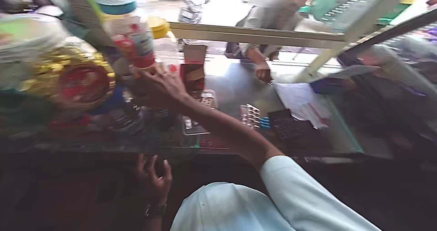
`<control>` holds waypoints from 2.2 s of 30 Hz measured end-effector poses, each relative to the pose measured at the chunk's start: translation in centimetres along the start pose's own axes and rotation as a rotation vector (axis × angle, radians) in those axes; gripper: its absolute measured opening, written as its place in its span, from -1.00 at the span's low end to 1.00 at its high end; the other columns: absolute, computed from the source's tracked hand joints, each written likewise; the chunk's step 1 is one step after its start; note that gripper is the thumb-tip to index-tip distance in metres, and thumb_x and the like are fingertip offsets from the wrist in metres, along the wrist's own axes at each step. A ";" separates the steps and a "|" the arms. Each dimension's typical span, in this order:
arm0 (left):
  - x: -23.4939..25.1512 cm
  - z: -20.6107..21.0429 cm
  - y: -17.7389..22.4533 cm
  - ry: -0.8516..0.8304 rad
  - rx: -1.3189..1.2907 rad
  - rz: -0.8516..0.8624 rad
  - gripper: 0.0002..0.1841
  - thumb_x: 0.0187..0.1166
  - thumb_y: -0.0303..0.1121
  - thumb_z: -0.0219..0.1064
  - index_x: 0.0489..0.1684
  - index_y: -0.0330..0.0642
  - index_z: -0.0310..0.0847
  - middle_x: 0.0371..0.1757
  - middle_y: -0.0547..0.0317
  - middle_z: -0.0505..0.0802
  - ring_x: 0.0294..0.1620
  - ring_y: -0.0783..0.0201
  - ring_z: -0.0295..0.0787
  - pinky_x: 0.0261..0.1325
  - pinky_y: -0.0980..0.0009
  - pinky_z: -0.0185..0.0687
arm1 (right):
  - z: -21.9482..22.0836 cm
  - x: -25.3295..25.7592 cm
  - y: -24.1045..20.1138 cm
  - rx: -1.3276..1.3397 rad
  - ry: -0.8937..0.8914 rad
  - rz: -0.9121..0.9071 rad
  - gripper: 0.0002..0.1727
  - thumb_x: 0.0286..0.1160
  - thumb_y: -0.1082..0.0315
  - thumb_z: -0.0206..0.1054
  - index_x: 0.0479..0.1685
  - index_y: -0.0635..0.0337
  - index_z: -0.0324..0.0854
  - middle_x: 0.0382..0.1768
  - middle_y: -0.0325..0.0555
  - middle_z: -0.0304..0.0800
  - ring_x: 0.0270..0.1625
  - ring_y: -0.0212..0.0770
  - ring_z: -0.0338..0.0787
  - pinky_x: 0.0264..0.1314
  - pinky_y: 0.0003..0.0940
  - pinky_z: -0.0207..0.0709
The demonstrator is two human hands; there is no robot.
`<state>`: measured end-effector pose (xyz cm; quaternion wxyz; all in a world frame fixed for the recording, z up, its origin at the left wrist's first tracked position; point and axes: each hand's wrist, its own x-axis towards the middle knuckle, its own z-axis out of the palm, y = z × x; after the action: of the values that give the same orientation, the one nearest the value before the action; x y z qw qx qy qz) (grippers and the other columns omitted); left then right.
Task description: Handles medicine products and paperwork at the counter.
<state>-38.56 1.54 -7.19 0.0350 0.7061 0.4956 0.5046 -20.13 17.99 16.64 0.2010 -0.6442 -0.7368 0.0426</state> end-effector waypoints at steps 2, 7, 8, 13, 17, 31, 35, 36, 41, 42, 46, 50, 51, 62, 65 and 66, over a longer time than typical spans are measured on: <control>-0.2 -0.7 0.0 -0.005 0.012 0.006 -0.50 0.54 -0.08 0.38 0.23 -0.34 0.61 0.58 -0.51 0.43 0.68 -0.16 0.32 0.73 0.12 0.22 | 0.4 -2.1 0.1 0.065 0.064 0.004 0.16 -0.03 -0.48 0.55 0.77 -0.24 0.32 0.55 0.15 0.45 0.34 0.15 0.64 0.02 0.12 0.64; -1.6 -2.4 1.2 -0.073 -0.067 -0.056 -0.54 0.57 -0.11 0.35 0.17 -0.36 0.58 0.57 -0.34 0.44 0.70 0.16 0.30 0.73 0.36 0.19 | 1.7 -14.9 2.7 0.413 0.339 0.002 -0.38 0.48 -0.16 0.44 0.50 -0.13 0.64 0.60 -0.05 0.53 0.65 -0.01 0.48 0.56 0.02 0.47; -1.7 -2.4 1.8 -0.087 -0.107 -0.060 -0.59 0.58 -0.13 0.36 0.15 -0.31 0.59 0.56 -0.24 0.47 0.69 0.24 0.32 0.70 0.39 0.23 | 2.4 -17.9 4.4 0.429 0.370 0.052 -0.52 0.54 -0.05 0.41 0.37 -0.07 0.74 0.49 -0.07 0.65 0.58 -0.04 0.57 0.55 -0.02 0.51; -0.2 -0.2 6.5 -0.160 -0.473 0.100 -0.73 0.58 -0.19 0.37 0.20 0.20 0.62 0.34 0.49 0.69 0.51 0.35 0.58 0.53 0.31 0.55 | 2.4 -29.7 19.5 0.150 0.435 0.571 -0.74 0.56 0.27 0.34 0.07 0.09 0.86 0.12 -0.09 0.90 0.20 -0.10 0.85 0.28 -0.10 0.71; 2.2 3.9 13.5 -0.328 -0.615 0.199 -0.76 0.61 -0.16 0.37 0.17 0.15 0.68 0.14 0.39 0.81 0.32 0.31 0.72 0.38 0.30 0.68 | -1.4 -32.5 29.0 0.014 0.034 0.711 -0.43 0.53 0.33 0.38 0.59 -0.15 0.57 0.56 -0.23 0.63 0.70 0.12 0.40 0.55 0.32 0.28; 4.0 18.2 27.6 -0.595 -0.512 0.103 -0.58 0.55 -0.18 0.35 0.23 -0.30 0.69 0.20 0.00 0.83 0.18 0.31 0.80 0.15 0.42 0.78 | -4.4 -28.3 34.9 -0.025 -0.542 0.348 -0.09 0.01 0.45 0.63 0.60 -0.14 0.43 0.29 0.09 0.64 0.50 0.24 0.47 0.54 0.46 0.12; 3.3 19.1 29.0 -0.542 -0.545 0.012 -0.59 0.53 -0.25 0.37 0.22 -0.37 0.65 0.19 0.00 0.83 0.18 0.30 0.80 0.14 0.44 0.79 | -4.4 -27.9 37.0 0.094 -0.527 0.288 -0.20 -0.13 0.30 0.76 0.35 -0.03 0.59 0.14 0.04 0.72 0.38 0.23 0.53 0.41 0.37 0.25; 3.1 19.1 29.1 -0.525 -0.543 -0.007 -0.59 0.53 -0.26 0.37 0.22 -0.37 0.64 0.19 0.01 0.83 0.18 0.30 0.80 0.13 0.44 0.79 | -4.6 -28.0 37.2 0.106 -0.516 0.279 -0.35 -0.05 0.26 0.74 0.23 0.00 0.68 0.09 0.03 0.74 0.34 0.20 0.55 0.38 0.31 0.27; 2.1 18.4 27.8 -0.498 -0.470 -0.113 -0.60 0.53 -0.25 0.36 0.21 -0.37 0.64 0.18 0.03 0.84 0.16 0.33 0.81 0.11 0.45 0.79 | -4.9 -30.5 38.5 0.384 -0.230 0.152 -0.88 0.31 0.27 0.55 -0.25 0.07 0.86 -0.03 -0.12 0.85 0.22 -0.07 0.70 0.34 -0.06 0.44; 2.0 18.3 27.5 -0.492 -0.472 -0.137 -0.59 0.54 -0.26 0.36 0.21 -0.38 0.63 0.18 0.02 0.84 0.15 0.33 0.82 0.10 0.46 0.80 | -4.5 -31.2 38.9 0.527 -0.100 0.107 -0.90 0.30 0.32 0.57 -0.29 0.11 0.86 -0.01 -0.14 0.89 0.23 -0.16 0.76 0.38 -0.17 0.52; 2.1 17.8 26.8 -0.463 -0.517 -0.223 -0.59 0.54 -0.30 0.36 0.24 -0.42 0.60 0.19 0.04 0.84 0.15 0.32 0.83 0.13 0.47 0.81 | -4.7 -34.0 40.0 1.399 0.382 0.171 -0.76 0.29 0.57 0.55 -0.06 0.23 0.80 -0.11 -0.13 0.92 -0.08 -0.29 0.89 0.09 -0.30 0.82; 2.6 17.1 26.1 -0.464 -0.599 -0.289 -0.60 0.57 -0.34 0.33 0.27 -0.43 0.56 0.19 0.03 0.83 0.12 0.26 0.84 0.08 0.39 0.84 | -7.2 -38.7 42.8 1.808 0.632 0.531 -0.69 0.47 0.18 0.40 0.16 -0.05 0.68 0.04 -0.12 0.87 0.02 -0.18 0.88 0.08 -0.16 0.81; 2.8 16.8 25.7 -0.461 -0.604 -0.304 -0.61 0.56 -0.36 0.32 0.26 -0.43 0.56 0.18 0.01 0.83 0.12 0.24 0.84 0.08 0.37 0.84 | -7.6 -39.5 43.7 1.862 0.683 0.606 -0.67 0.51 0.03 0.28 0.12 -0.05 0.64 0.02 -0.10 0.85 -0.01 -0.15 0.86 0.04 -0.12 0.80; 5.8 17.4 24.0 -0.715 -0.288 -0.242 -0.55 0.59 -0.15 0.29 0.36 -0.20 0.64 0.18 0.09 0.86 0.07 0.31 0.86 0.01 0.34 0.81 | -13.7 -43.3 47.9 0.598 0.450 0.924 -0.75 0.46 0.22 0.50 0.02 0.04 0.69 -0.42 -0.21 0.71 -0.46 -0.36 0.62 -0.31 -0.35 0.59; 7.5 20.5 25.9 -0.907 0.085 -0.170 -0.22 0.60 0.29 0.18 0.58 -0.18 0.46 0.22 -0.11 0.81 0.10 -0.03 0.82 0.15 -0.10 0.70 | -13.6 -42.4 48.7 0.106 0.119 1.122 -0.29 0.24 -0.11 0.67 0.33 0.13 0.71 -0.13 0.30 0.82 -0.08 0.33 0.77 0.03 0.47 0.52; 7.8 21.5 27.0 -0.963 0.178 -0.175 -0.10 0.55 0.40 0.13 0.65 -0.21 0.37 0.30 -0.21 0.76 0.18 -0.17 0.78 0.22 -0.22 0.62 | -13.3 -42.0 48.8 0.020 0.038 1.182 -0.18 0.12 -0.25 0.68 0.35 0.10 0.71 0.03 0.32 0.82 0.10 0.39 0.77 0.13 0.52 0.50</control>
<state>-4.54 3.32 2.49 0.2417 0.8151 0.5216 0.0722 33.72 -17.05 2.97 0.1624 -0.9442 -0.2487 0.1425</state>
